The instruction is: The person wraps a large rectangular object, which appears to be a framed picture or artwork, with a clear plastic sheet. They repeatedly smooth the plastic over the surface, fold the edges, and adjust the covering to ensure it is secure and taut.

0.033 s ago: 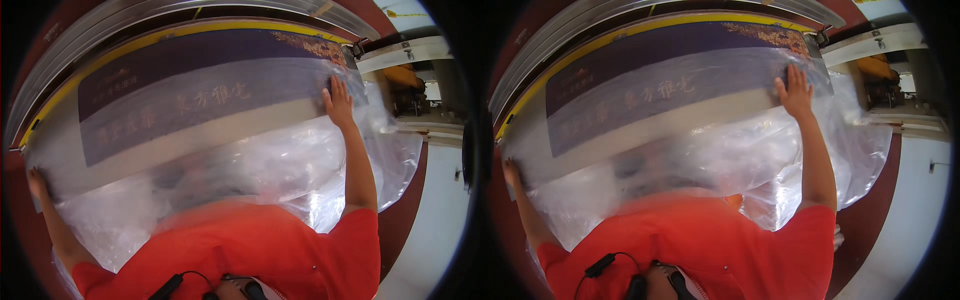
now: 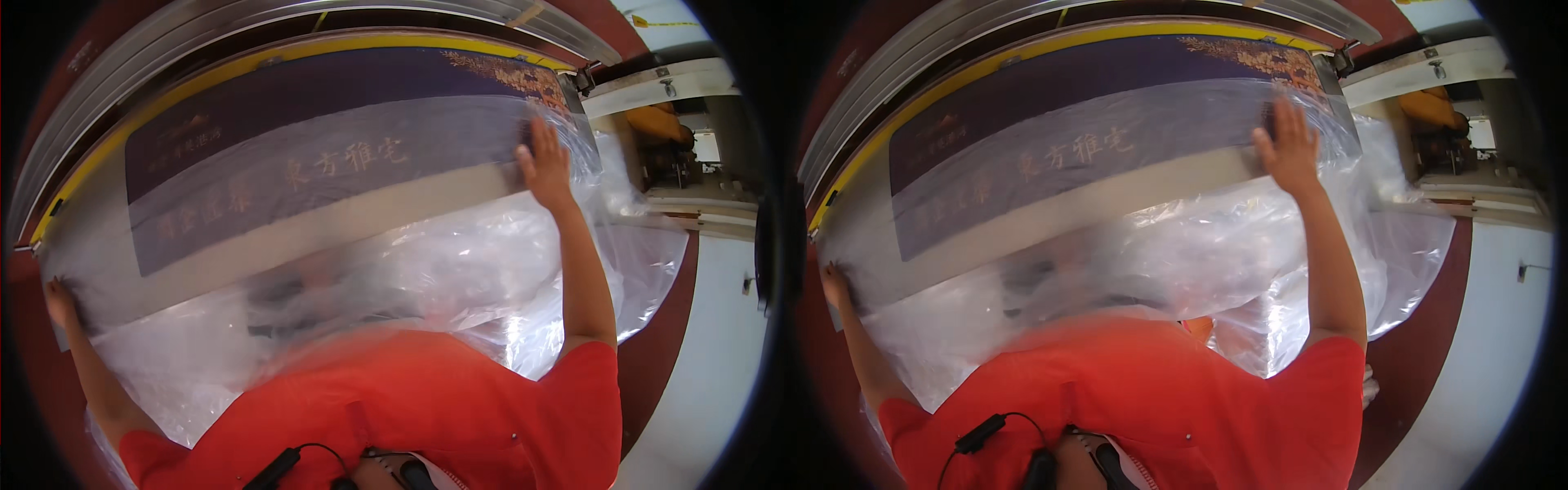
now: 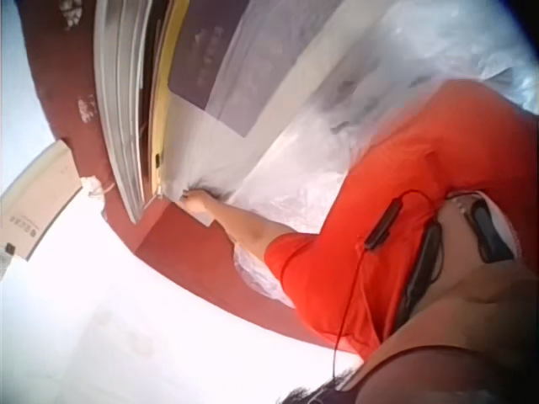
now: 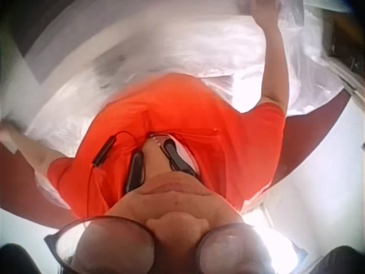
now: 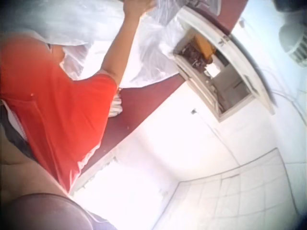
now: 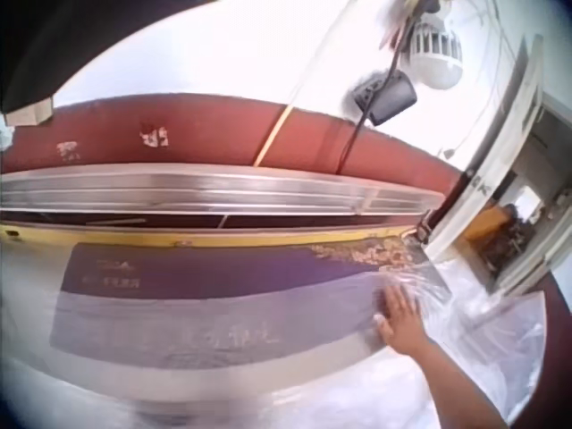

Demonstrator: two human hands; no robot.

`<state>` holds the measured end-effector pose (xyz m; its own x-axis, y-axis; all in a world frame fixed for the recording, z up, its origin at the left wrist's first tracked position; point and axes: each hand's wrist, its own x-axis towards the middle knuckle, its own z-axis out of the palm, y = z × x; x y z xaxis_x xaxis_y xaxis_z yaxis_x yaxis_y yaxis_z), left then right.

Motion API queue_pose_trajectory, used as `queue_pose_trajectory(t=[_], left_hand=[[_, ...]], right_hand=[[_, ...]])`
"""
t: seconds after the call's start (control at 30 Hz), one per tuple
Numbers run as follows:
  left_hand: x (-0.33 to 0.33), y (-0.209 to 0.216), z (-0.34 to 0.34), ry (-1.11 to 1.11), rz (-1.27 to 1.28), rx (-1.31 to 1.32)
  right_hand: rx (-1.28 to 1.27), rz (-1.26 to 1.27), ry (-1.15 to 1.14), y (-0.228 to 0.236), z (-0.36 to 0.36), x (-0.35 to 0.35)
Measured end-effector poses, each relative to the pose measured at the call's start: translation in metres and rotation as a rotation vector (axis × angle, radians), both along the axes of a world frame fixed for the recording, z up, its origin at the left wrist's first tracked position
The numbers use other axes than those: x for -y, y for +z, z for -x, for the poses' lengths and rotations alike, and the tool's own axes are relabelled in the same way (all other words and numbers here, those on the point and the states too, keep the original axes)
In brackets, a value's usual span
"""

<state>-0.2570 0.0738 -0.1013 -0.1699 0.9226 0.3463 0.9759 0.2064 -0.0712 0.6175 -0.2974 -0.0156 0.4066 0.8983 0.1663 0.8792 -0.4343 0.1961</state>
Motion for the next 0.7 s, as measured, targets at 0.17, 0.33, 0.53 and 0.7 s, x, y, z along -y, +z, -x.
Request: queue_pose_trajectory(t=[0.17, 0.33, 0.53, 0.7], left_hand=[[0.025, 0.009, -0.006, 0.036, -0.096, 0.001], [0.028, 0.046, 0.058, -0.257, 0.054, 0.291], [0.059, 0.080, 0.128, -0.300, 0.063, 0.722], [0.045, 0.082, 0.122, -0.110, 0.056, -0.112]], right_hand=[[-0.120, -0.127, 0.247, -0.007, 0.043, -0.040], [-0.501, -0.346, 0.117, -0.001, 0.005, -0.069], [0.006, -0.375, 0.212, -0.007, 0.005, -0.075], [-1.200, -0.731, 0.311, 0.049, 0.010, -0.076]])
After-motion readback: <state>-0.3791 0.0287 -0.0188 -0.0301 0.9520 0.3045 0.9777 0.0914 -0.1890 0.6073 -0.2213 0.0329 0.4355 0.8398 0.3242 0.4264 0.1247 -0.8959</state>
